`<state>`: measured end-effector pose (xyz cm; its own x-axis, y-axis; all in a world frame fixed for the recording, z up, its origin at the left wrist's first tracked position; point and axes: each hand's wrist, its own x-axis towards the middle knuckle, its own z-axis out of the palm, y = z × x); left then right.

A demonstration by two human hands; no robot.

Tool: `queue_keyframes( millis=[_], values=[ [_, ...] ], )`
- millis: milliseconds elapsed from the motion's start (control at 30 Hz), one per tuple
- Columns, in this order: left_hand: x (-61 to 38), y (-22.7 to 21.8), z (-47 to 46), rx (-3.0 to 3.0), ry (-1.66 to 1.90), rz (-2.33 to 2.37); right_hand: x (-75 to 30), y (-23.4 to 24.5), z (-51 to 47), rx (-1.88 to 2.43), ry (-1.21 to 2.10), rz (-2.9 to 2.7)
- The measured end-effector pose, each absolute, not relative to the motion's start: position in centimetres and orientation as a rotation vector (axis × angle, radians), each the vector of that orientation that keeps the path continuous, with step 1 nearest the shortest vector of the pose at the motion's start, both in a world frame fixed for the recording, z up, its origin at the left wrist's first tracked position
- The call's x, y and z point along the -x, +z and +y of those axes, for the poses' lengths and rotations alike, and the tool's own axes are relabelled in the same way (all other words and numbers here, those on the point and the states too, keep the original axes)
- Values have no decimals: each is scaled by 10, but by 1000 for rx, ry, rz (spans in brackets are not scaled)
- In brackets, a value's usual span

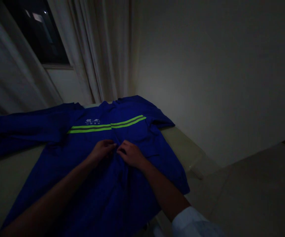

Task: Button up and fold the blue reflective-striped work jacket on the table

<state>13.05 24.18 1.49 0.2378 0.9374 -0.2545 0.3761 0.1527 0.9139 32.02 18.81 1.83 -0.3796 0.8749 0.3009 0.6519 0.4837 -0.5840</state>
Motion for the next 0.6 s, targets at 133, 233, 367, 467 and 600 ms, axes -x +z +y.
queue_keyframes(
  millis=[133,233,367,467,600],
  values=[
    [-125,13,239,-1393,632,1251,-318,19,187,1234,526,-2071],
    [-122,10,239,-1400,628,1207,-316,20,187,1237,549,-2041],
    [-123,5,232,-1476,742,1164,-314,20,187,1251,595,-1994],
    [-123,5,223,-1662,932,1148,-312,20,188,1275,673,-1931],
    [-125,10,213,-1796,1014,1183,-311,19,190,1310,751,-1879]
  ],
)
